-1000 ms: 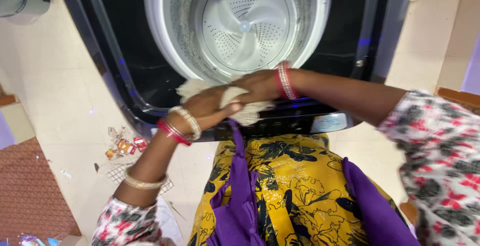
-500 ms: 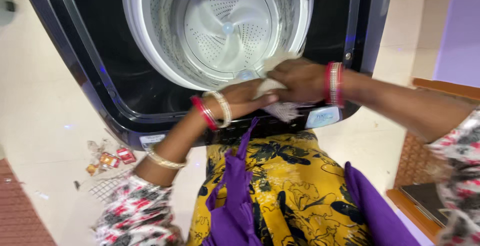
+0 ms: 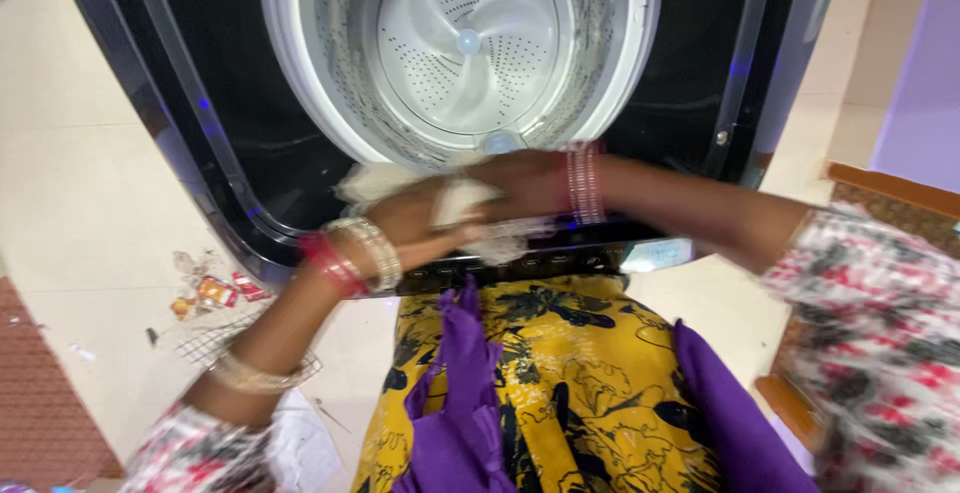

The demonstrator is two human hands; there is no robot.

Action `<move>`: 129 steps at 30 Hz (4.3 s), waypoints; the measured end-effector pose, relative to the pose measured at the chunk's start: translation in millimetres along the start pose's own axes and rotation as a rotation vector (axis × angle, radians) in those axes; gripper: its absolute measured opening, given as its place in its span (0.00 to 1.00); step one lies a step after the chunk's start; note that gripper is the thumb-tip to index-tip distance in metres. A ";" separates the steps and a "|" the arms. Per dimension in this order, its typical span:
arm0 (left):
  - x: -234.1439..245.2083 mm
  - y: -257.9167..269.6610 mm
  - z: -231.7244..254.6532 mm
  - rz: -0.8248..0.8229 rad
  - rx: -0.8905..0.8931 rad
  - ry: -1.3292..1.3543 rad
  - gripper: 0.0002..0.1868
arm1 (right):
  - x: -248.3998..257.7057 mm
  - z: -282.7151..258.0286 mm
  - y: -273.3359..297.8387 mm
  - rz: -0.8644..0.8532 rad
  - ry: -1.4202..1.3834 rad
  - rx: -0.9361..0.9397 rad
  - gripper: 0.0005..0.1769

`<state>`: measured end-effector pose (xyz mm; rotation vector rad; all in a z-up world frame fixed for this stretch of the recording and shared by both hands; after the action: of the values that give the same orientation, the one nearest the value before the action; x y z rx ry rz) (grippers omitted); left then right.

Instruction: The person wipes the exterior lid and then the interior drum and rim of a top-loading washing machine using a cloth.

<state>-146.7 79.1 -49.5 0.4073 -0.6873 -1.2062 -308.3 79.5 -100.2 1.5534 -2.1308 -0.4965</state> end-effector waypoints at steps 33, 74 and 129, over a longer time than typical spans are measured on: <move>163.5 42.3 -66.1 0.164 0.260 -1.200 0.64 | 21.6 -62.2 -216.1 1.013 -0.202 0.332 0.50; 24.4 88.6 -58.5 0.514 0.170 -0.751 0.59 | -29.6 -8.0 -154.2 0.101 0.145 0.202 0.45; -13.5 -363.4 153.4 0.674 -0.268 0.615 0.69 | 255.8 47.1 129.9 -0.073 1.563 -0.602 0.50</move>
<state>-511.2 -14.6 -168.3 0.2640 -0.0950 -0.4710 -503.9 -124.5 -32.0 0.9889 -0.6219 0.1198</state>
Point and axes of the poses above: each hand's wrist, its own y-axis away from the middle knuckle, its own x-axis out of the back of the hand, z = x × y, the point moved 5 cm from there along -y, towards the middle knuckle, and after that the axes turned 2 degrees about -x, right-handed, at the moved point
